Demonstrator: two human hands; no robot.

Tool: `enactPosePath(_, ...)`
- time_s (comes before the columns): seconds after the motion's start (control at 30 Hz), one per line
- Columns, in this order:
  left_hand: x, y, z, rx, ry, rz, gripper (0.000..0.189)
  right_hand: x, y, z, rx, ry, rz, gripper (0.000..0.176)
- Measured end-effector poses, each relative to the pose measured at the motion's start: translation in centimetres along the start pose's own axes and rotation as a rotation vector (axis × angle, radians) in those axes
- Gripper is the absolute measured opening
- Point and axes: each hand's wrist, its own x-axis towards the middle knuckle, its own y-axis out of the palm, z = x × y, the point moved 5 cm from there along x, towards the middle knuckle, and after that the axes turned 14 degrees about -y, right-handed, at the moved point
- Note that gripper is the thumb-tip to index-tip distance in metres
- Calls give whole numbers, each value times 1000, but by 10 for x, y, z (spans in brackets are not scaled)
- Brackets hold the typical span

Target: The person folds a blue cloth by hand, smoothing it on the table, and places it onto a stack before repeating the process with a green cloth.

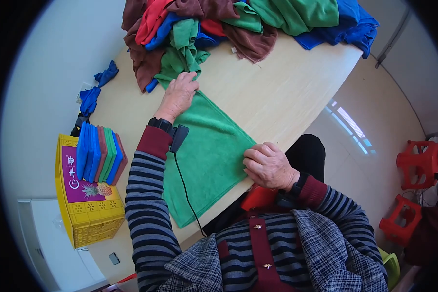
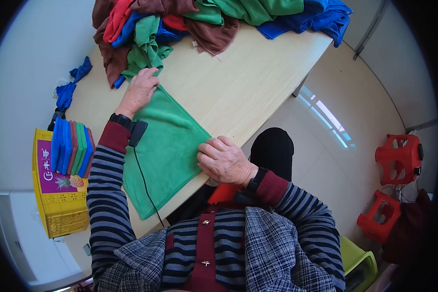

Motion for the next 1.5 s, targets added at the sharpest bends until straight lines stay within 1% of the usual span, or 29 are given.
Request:
enactPosePath(0.1,3,-4,3,15,-2,4,11,1,-1,-1,5,-3,11,26)
enactPosePath(0.2,0,-11,7,-52,-68,-31,13,0,-2,2,17,-1,42,27)
enactPosePath(0.37,1,2,16,-33,-118,-26,11,2,0,3,28,5,85,30)
enactPosePath(0.5,4,17,9,-77,-165,27,10,0,-1,2,23,12,91,31)
enactPosePath(0.6,6,26,13,-86,-256,93,10,1,0,3,32,13,97,30)
enactPosePath(0.63,6,28,14,-86,-258,99,10,1,0,3,27,12,98,30)
enactPosePath(0.73,6,28,13,-86,-211,21,13,0,1,3,20,17,100,31)
enactPosePath(0.77,5,29,11,-86,-209,25,13,0,2,2,19,17,99,31)
enactPosePath(0.9,6,32,11,-51,-276,19,16,-2,2,3,10,27,91,31)
enactPosePath(1.0,5,35,15,-56,-321,-60,25,-1,0,4,3,33,84,32)
enactPosePath(1.03,3,35,17,-57,-321,-65,25,0,-1,5,-6,30,76,30)
enactPosePath(1.13,-5,23,24,-183,-372,-162,34,1,-4,7,-29,23,60,27)
enactPosePath(1.27,-31,6,27,-176,-337,-99,40,2,-4,8,-4,44,60,28)
enactPosePath(1.3,-39,3,24,-171,-342,-104,40,4,-2,8,8,54,110,30)
enactPosePath(1.37,-54,5,6,-166,-250,-55,44,8,0,10,34,80,214,32)
enactPosePath(1.4,-58,9,1,-167,-203,-28,47,17,0,14,36,78,216,32)
enactPosePath(1.43,-61,12,-1,-169,-205,-28,47,30,4,19,46,98,218,36)
enactPosePath(1.5,-65,32,-2,-130,-198,9,53,52,9,24,60,137,222,45)
